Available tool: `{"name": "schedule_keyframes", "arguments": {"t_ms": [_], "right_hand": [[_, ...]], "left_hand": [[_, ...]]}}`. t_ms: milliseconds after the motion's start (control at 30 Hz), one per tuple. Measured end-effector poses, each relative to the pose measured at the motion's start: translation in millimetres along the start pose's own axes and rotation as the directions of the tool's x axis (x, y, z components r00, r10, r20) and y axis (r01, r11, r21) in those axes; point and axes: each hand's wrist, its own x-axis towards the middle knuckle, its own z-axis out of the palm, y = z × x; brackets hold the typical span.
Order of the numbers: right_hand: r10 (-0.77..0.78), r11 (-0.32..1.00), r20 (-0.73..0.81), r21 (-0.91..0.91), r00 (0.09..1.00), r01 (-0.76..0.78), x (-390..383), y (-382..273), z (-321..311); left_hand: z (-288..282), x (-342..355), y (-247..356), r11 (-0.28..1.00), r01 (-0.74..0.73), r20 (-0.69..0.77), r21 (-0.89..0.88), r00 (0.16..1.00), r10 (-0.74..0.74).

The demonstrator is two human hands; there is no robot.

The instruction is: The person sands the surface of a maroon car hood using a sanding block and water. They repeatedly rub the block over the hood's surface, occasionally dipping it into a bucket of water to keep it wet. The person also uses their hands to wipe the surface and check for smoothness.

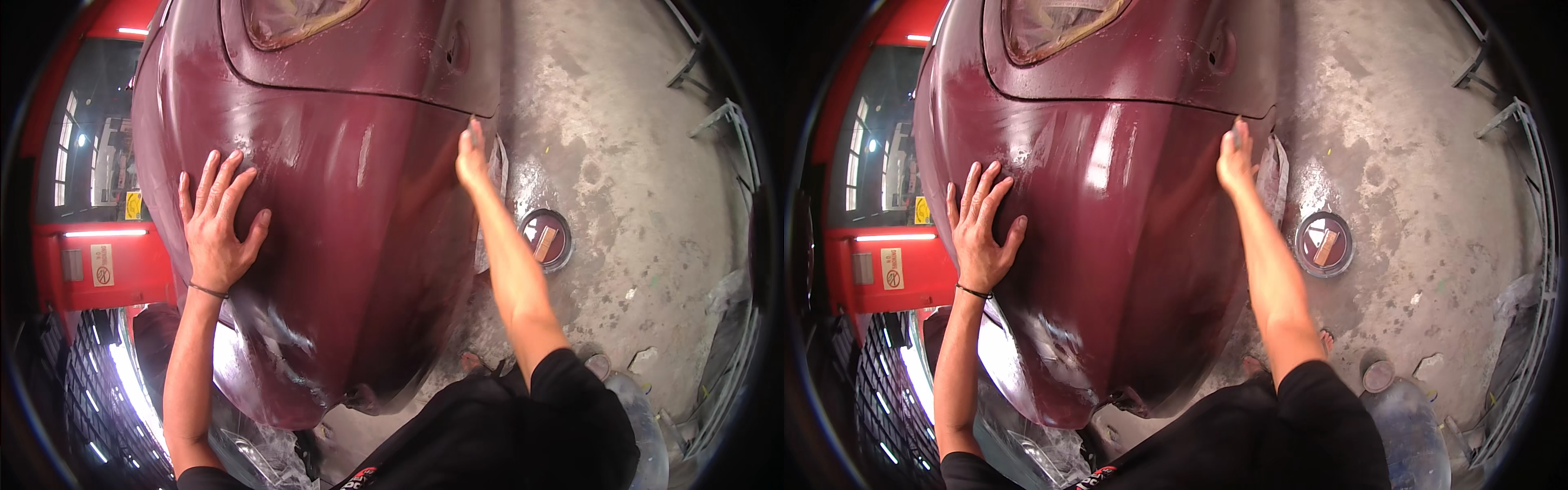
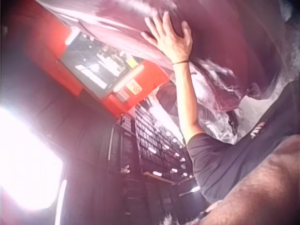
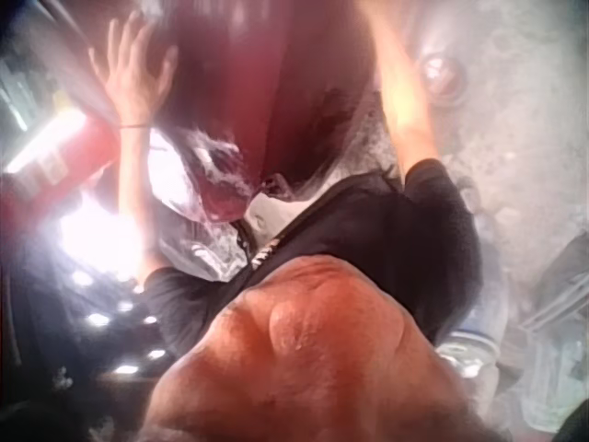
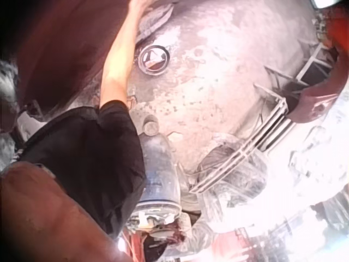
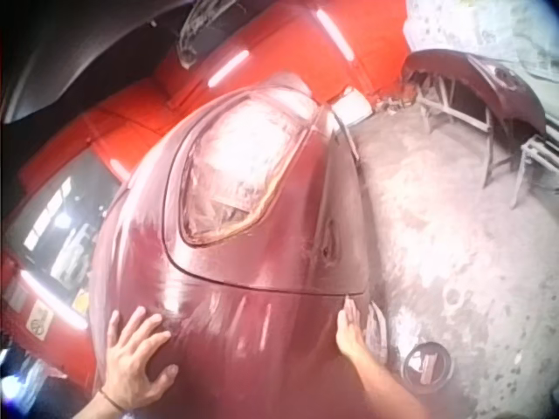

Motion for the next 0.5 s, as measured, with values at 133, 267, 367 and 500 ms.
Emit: {"name": "schedule_keyframes", "arguments": {"t_ms": [133,267,367,500], "right_hand": [[-0.25,0.96,0.106,-0.103,0.962,0.26,-76,-18,2],[-0.223,0.971,0.079,-0.075,0.972,0.229,-17,21,-14],[-0.166,0.984,-0.107,0.049,0.98,0.171,107,105,-36],[-0.041,0.998,0.086,-0.047,0.995,0.045,-17,-41,-11]], "left_hand": [[0,1,3,1.0,-0.012,-0.005,0.001,1.0,0.012],[-5,4,5,1.0,-0.015,-0.007,0.009,1.0,0.016],[-7,40,7,0.994,-0.099,-0.065,-0.041,0.993,0.096],[-5,2,2,1.0,-0.007,-0.007,-0.009,1.0,0.007]]}}
